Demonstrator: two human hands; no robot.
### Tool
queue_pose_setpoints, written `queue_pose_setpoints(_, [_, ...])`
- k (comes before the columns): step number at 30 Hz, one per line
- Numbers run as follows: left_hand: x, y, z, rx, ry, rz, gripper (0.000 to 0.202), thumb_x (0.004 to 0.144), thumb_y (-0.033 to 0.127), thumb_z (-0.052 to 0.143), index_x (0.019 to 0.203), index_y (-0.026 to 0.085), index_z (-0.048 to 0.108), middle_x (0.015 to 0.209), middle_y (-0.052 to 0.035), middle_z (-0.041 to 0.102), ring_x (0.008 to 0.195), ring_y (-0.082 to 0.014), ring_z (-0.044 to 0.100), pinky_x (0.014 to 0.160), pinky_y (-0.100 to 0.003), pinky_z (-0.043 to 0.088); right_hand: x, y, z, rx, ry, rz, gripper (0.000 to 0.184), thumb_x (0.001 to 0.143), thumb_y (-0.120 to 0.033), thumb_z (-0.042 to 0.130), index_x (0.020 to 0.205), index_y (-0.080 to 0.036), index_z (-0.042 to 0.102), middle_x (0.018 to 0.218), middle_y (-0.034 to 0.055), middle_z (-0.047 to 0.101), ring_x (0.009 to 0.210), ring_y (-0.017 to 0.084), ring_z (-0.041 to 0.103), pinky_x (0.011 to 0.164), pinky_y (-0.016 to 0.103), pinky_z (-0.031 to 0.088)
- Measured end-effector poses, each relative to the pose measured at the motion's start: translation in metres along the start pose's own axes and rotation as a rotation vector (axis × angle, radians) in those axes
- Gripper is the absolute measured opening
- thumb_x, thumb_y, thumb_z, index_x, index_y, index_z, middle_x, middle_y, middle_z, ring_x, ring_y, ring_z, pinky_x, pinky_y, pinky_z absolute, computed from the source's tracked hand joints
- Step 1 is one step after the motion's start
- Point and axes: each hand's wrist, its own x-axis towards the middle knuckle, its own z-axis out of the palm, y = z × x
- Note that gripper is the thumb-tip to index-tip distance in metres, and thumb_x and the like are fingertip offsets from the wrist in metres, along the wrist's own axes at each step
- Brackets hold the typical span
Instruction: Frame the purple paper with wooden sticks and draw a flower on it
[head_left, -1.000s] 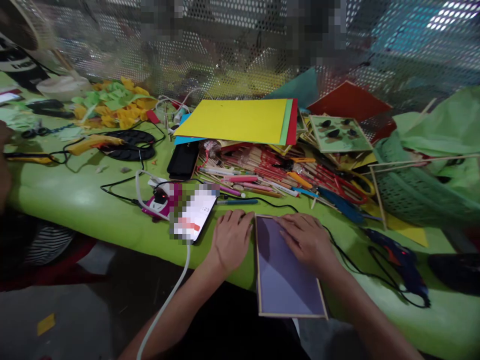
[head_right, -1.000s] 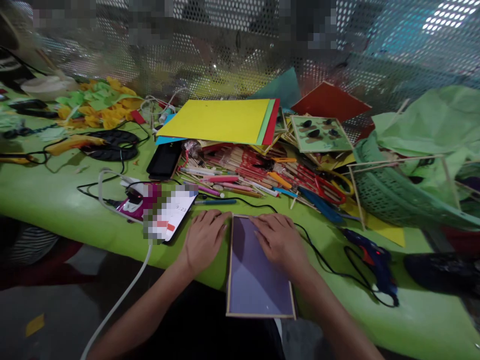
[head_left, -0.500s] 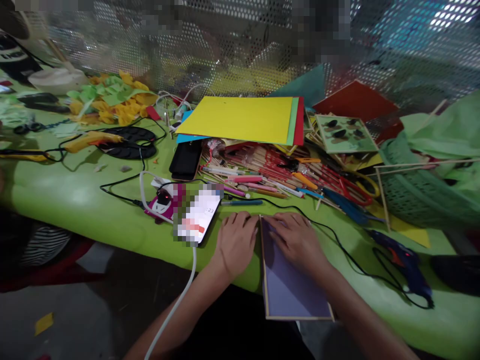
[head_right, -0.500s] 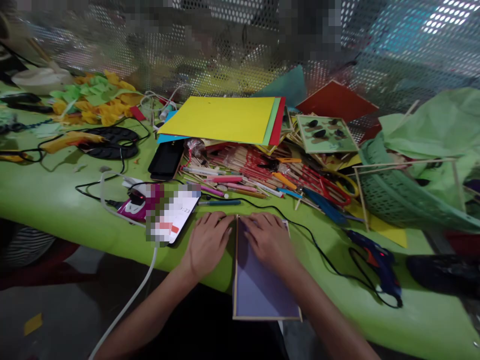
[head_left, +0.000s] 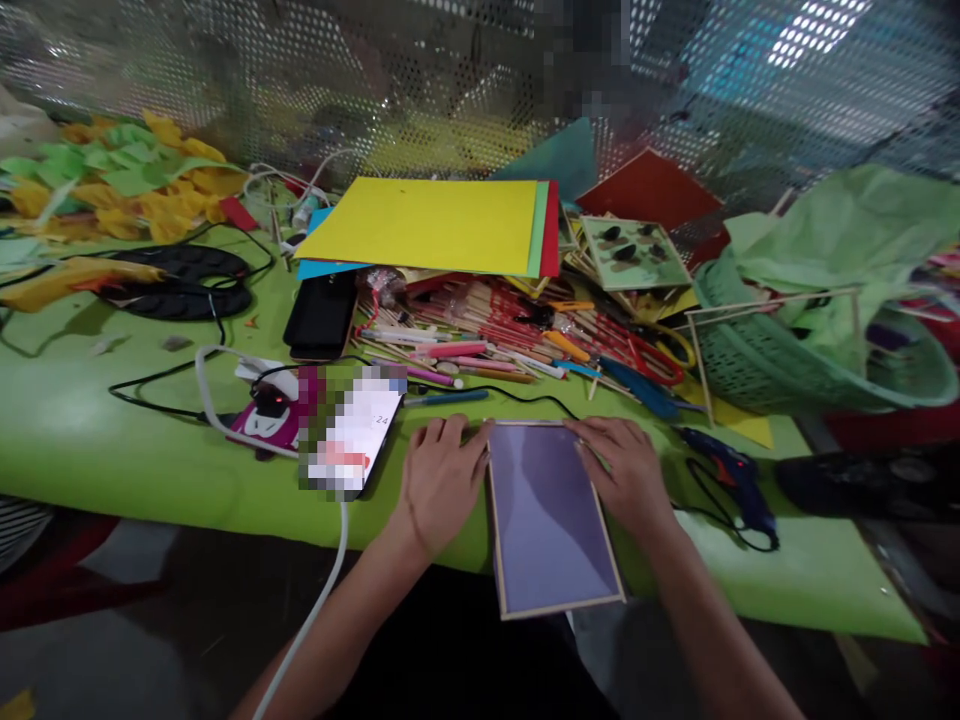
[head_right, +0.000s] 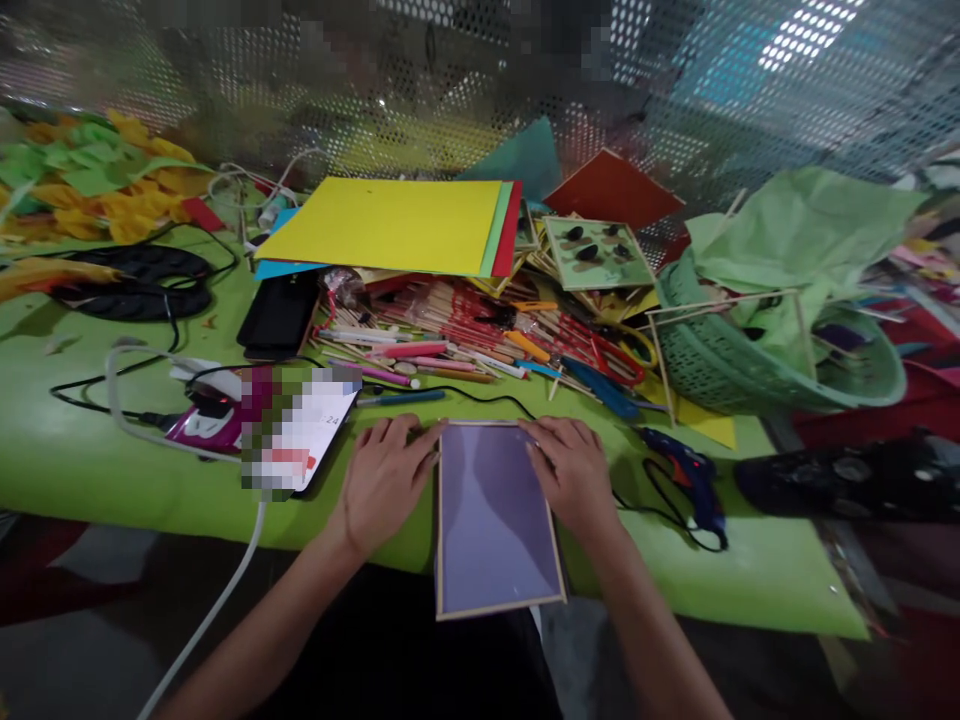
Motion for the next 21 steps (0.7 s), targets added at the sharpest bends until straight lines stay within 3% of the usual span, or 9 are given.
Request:
queue_pose_setpoints(14, [0.004,0.001,-0.001,0.014,-0.031,0.001,0.04,0.099,0.031,0.052,0.138,0.032,0.06,0.117,-0.0089,0.063,0.106,-0.0286,0.058,0.086,-0.045,0.046,0.002,-0.007,0.004,-0.061,-0.069,-0.007,0.032,0.101,-0.024,0.052,0.128,-0.02,0.068,0.116,0.01,0.072,0.108,0.029,0.061,0.089,0.044,0.044])
queue_pose_setpoints(21, [0.002,-0.001,0.002,0.026,0.009,0.005,0.042,0.099,0.034,0.054,0.141,0.029,0.058,0.119,-0.0089,0.064,0.106,-0.0283,0.059,0.088,-0.044,0.046,-0.011,0.004,-0.005,0.081,0.167,0.052,0.023,0.101,-0.024,0.053,0.116,-0.018,0.069,0.107,0.0106,0.072,0.1,0.027,0.062,0.089,0.043,0.046])
